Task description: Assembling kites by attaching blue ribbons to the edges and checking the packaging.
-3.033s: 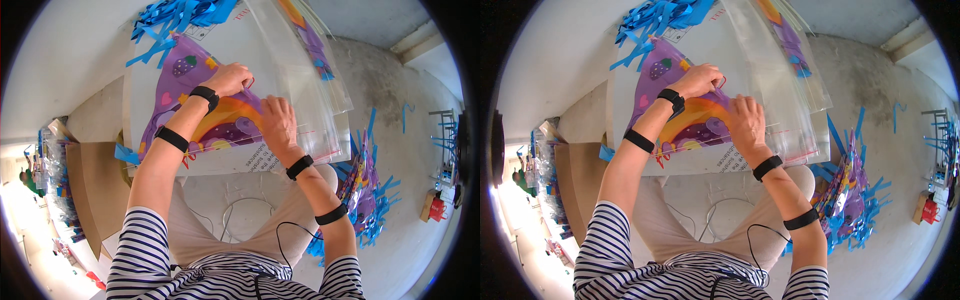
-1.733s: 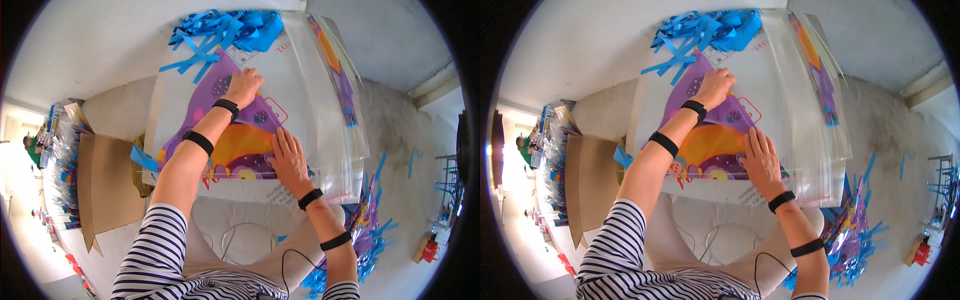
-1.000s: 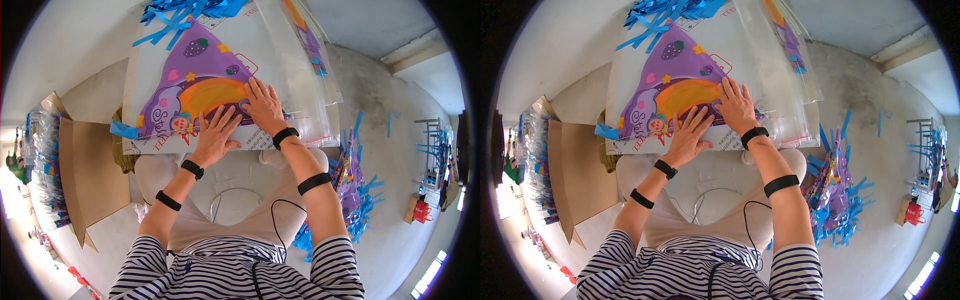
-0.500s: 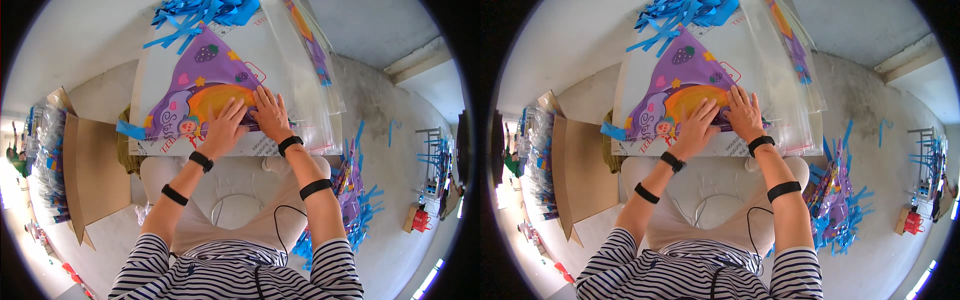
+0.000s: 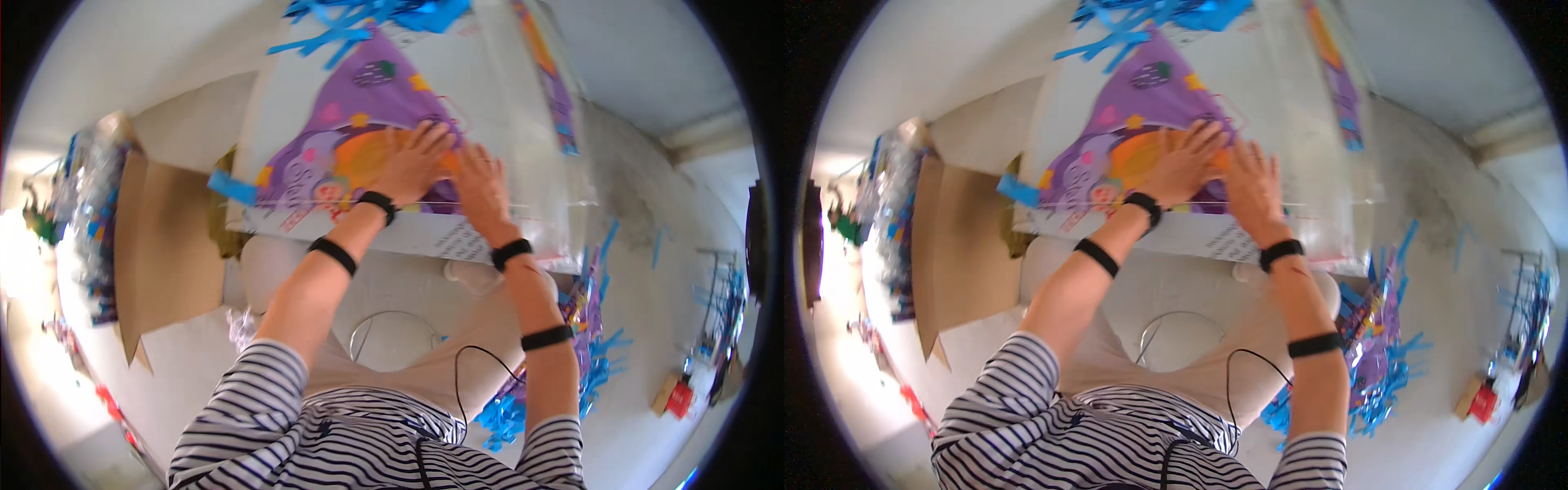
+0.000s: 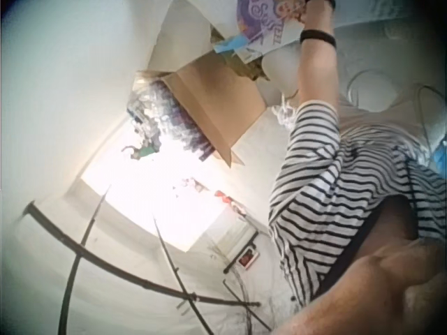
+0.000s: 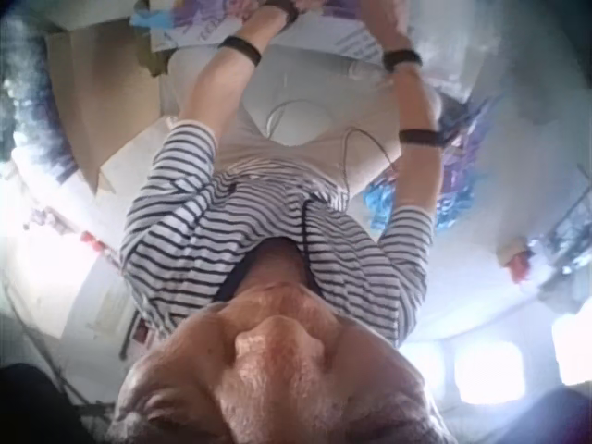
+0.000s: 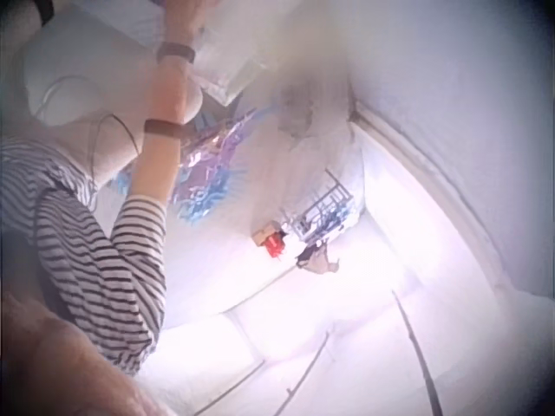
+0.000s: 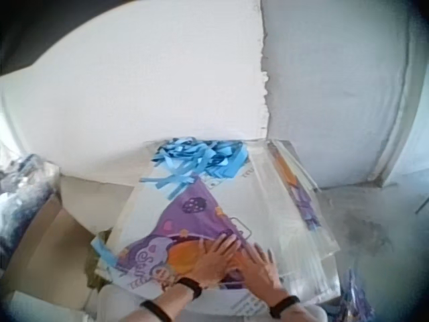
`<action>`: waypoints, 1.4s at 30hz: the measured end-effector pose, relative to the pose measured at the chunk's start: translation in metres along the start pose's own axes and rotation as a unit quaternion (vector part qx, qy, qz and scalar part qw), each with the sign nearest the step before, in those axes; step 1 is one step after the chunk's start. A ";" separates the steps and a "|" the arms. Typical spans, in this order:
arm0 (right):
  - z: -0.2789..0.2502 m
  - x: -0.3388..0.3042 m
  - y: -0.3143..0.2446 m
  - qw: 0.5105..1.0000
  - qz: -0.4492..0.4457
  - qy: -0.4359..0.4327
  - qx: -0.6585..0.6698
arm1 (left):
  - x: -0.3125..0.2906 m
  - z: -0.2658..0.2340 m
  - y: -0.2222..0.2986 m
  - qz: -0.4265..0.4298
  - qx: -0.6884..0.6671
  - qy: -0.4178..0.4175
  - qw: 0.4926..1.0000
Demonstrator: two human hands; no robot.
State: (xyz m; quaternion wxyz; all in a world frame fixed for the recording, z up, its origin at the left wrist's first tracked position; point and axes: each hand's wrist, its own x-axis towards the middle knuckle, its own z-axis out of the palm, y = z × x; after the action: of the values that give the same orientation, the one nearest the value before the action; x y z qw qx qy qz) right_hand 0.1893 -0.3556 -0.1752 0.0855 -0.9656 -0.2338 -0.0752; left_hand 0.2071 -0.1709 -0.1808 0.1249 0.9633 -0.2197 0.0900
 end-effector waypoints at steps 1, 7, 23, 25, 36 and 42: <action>-0.006 0.001 -0.001 0.996 0.004 0.031 0.084 | 0.002 0.002 0.002 0.006 -0.009 0.004 1.000; 0.009 0.010 -0.032 0.971 0.008 0.052 0.235 | -0.007 0.002 -0.012 -0.010 -0.071 0.013 0.997; 0.023 0.010 -0.046 0.995 -0.030 0.046 0.078 | -0.300 -0.128 -0.222 -0.471 -0.206 0.298 0.805; 0.024 0.007 -0.042 0.996 -0.030 0.046 0.066 | -0.303 -0.134 -0.228 -0.527 -0.338 0.296 0.721; 0.027 0.004 -0.042 0.997 -0.029 0.067 0.031 | -0.276 -0.136 -0.225 -0.525 -0.575 0.183 0.600; 0.027 0.005 -0.042 0.996 -0.029 0.078 0.039 | -0.261 -0.134 -0.222 -0.528 -0.580 0.258 0.565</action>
State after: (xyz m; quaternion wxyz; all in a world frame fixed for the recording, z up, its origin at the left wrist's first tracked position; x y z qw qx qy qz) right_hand 0.1771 -0.3107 -0.1953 0.1383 -0.9455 -0.2573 -0.1437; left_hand 0.0591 0.1652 -0.1574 0.7330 0.5643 0.3648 0.1059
